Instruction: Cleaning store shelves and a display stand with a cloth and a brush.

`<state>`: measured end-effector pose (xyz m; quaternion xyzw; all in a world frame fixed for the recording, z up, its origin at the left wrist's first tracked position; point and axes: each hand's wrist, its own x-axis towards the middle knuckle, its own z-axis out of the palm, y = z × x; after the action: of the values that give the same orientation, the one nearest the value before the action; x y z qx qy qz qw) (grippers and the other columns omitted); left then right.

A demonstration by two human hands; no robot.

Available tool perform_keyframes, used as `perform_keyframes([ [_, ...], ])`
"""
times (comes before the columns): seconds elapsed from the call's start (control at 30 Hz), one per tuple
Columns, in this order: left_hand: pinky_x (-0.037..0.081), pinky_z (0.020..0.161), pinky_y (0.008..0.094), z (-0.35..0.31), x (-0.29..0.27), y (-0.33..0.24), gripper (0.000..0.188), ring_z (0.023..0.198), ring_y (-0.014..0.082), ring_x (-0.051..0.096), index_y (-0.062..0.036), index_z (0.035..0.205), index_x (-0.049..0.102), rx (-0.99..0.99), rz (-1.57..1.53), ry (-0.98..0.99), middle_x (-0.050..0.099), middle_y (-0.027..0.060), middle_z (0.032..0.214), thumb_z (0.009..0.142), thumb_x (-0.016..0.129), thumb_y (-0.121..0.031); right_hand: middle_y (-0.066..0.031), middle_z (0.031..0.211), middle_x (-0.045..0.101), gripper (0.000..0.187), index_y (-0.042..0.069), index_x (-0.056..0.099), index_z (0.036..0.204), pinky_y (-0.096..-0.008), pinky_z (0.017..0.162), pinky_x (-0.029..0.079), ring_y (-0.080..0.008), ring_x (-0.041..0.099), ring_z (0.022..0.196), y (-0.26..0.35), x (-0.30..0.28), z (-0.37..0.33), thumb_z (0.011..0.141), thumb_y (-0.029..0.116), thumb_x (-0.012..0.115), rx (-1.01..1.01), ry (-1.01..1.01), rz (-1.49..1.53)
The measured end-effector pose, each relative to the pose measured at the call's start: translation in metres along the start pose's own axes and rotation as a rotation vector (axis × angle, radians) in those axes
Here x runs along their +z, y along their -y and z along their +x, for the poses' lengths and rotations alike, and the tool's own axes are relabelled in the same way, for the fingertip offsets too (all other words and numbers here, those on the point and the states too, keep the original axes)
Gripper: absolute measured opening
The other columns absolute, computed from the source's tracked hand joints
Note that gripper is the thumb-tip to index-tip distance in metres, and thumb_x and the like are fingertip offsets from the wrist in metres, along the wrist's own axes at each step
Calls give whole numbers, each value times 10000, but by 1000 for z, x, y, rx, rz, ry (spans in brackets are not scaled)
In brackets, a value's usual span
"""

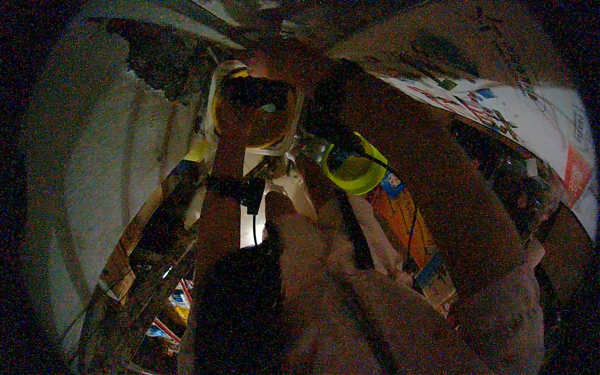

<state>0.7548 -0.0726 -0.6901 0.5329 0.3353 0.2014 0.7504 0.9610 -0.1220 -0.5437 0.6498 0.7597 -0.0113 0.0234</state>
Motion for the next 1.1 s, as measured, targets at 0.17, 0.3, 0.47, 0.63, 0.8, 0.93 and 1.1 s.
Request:
perform_keyframes([
  [0.17, 431, 943, 383, -5, 19, -17, 385, 1089, 231, 514, -51, 1258, 467, 175, 579, -34, 534, 96, 1184, 912, 501, -215, -157, 994, 612, 484, 142, 456, 1252, -428, 761, 530, -315, 624, 917, 5, -23, 6, 828, 324, 601, 352, 288, 380],
  [0.3, 395, 993, 379, -10, 33, -51, 419, 1147, 248, 488, -57, 1281, 458, 159, 759, -27, 505, 101, 1248, 901, 531, -215, -164, 973, 616, 499, 133, 449, 1260, -426, 763, 528, -318, 628, 907, 2, -8, 2, 828, 329, 604, 299, 230, 395],
  [0.47, 352, 1055, 373, -13, 39, -80, 466, 1220, 269, 456, -64, 1310, 447, 134, 924, 84, 468, 108, 1329, 887, 569, -216, -163, 963, 622, 536, 93, 441, 1275, -408, 767, 523, -327, 635, 883, 3, 9, -1, 834, 345, 612, 186, 3, 250],
  [0.63, 353, 1056, 371, -11, 18, -43, 485, 1208, 261, 470, -51, 1299, 441, -35, 81, 46, 484, 118, 1314, 867, 599, -205, -155, 966, 608, 474, 38, 466, 1233, -365, 757, 511, -267, 629, 853, 23, 13, -18, 869, 313, 594, 533, -98, 971],
  [0.8, 482, 900, 428, 15, 48, -37, 339, 1012, 252, 579, -49, 1174, 502, -282, -536, 25, 578, 107, 1142, 890, 534, -232, -167, 985, 593, 503, 22, 450, 1237, -355, 758, 489, -238, 612, 828, 50, 72, -93, 858, 317, 599, 1012, -309, 1268],
  [0.93, 455, 923, 464, 22, 38, -14, 379, 1048, 259, 559, -74, 1214, 498, -565, -996, -99, 572, 96, 1161, 899, 533, -282, -191, 1019, 576, 650, 10, 418, 1257, -402, 827, 462, -298, 591, 901, 89, 94, -66, 764, 333, 691, 829, -437, 675],
  [1.1, 353, 1065, 382, 9, 65, -54, 570, 1220, 284, 462, -32, 1342, 377, -261, -403, -91, 496, 118, 1301, 852, 641, -152, -197, 1280, 447, 761, 55, 385, 1327, -467, 1011, 338, -370, 408, 1211, 59, 126, -67, 714, 343, 732, 681, -243, 797],
])
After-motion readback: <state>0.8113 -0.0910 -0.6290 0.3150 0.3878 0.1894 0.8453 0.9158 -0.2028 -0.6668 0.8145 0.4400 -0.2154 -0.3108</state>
